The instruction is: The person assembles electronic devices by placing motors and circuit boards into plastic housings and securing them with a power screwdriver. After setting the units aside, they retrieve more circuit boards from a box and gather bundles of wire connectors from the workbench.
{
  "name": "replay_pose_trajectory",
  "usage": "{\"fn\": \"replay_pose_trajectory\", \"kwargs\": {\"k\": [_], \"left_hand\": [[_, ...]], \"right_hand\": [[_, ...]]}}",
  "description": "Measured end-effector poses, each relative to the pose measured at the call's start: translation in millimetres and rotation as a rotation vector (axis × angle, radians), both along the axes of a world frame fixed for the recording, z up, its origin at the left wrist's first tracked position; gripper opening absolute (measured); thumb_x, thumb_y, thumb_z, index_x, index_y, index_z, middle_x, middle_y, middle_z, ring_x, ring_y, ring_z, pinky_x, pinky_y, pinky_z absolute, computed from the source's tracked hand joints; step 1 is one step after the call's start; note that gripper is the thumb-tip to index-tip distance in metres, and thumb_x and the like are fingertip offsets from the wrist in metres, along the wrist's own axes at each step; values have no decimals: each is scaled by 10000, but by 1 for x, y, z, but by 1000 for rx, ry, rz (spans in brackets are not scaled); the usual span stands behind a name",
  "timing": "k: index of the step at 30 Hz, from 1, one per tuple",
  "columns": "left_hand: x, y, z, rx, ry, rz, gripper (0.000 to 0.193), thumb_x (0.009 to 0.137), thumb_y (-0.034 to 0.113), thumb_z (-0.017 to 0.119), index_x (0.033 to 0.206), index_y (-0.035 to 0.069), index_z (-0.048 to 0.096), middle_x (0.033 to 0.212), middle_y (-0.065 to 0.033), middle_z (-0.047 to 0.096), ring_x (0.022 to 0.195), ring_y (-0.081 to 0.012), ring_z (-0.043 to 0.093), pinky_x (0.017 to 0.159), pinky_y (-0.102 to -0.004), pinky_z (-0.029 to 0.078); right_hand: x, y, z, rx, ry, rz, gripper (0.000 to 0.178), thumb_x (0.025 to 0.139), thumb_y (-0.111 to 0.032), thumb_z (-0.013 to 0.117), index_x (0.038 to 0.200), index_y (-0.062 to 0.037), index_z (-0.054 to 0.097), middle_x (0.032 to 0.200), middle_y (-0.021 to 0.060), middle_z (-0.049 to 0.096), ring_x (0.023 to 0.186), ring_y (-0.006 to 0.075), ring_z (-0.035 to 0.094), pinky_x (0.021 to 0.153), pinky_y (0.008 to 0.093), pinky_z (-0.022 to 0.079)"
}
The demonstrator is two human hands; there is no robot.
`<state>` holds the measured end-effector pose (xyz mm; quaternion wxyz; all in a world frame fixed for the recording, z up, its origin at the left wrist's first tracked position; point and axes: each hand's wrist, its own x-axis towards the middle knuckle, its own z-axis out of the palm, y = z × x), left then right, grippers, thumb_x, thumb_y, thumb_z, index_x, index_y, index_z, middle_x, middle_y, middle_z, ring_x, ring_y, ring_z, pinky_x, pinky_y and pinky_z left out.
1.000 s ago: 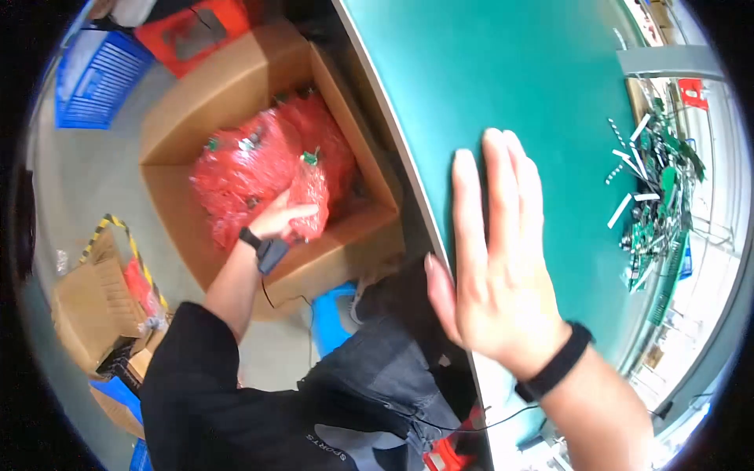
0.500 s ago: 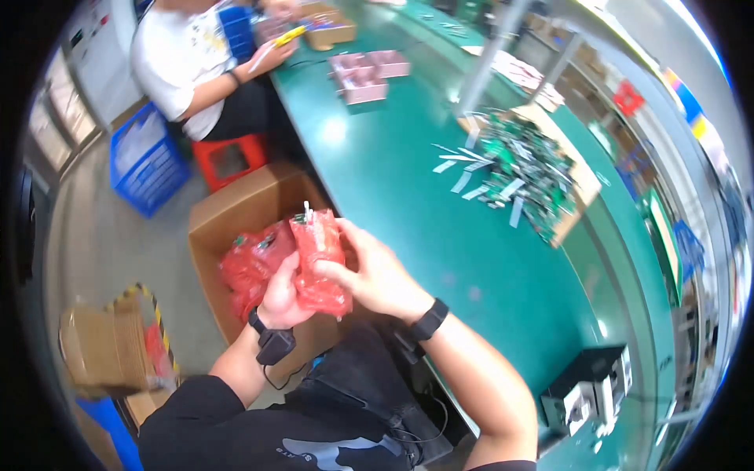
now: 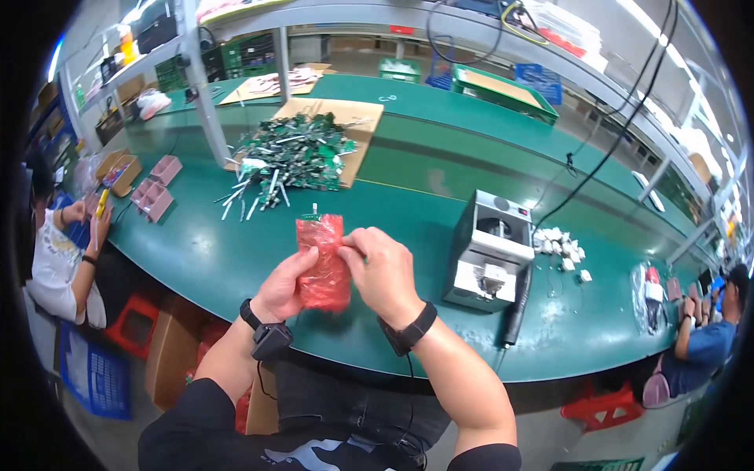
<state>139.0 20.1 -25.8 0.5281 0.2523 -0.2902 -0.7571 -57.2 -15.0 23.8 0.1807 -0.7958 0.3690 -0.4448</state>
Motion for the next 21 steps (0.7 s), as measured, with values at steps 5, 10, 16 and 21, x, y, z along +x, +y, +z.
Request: {"fn": "replay_pose_trajectory", "kwargs": {"k": [5,10,16,21], "left_hand": [[-15,-25,-20,-185,-162,264,416,1029,120,630,1424,65,515,1381,-76,607,1279,-201,588,1115,-405,459],[-1,-19,-33,-553,-294,439,556,927,34,704,1444,102,510,1492,-123,514,1434,-280,451,1194,-453,358],[6,21,-7,-1073,-989,506,736,808,8,750,1482,89,466,1582,-169,408,1524,-357,316,1250,-467,247],[2,49,-6,-780,-444,401,696,836,83,800,1454,46,483,1620,-161,346,1539,-302,287,1233,-446,281]], "right_hand": [[-37,3,-1,-66,-134,-101,150,931,-68,734,1058,2,698,910,74,696,757,157,646,689,304,538],[-21,13,-7,684,-485,142,158,1026,-112,635,1133,4,633,994,53,699,821,135,661,714,288,550],[7,21,-45,848,-595,418,90,1046,-83,589,1086,-4,607,1029,65,704,915,127,679,738,299,562],[14,28,-68,675,-538,375,73,1049,-79,586,1077,-21,620,999,71,714,897,122,680,719,307,569]]}}
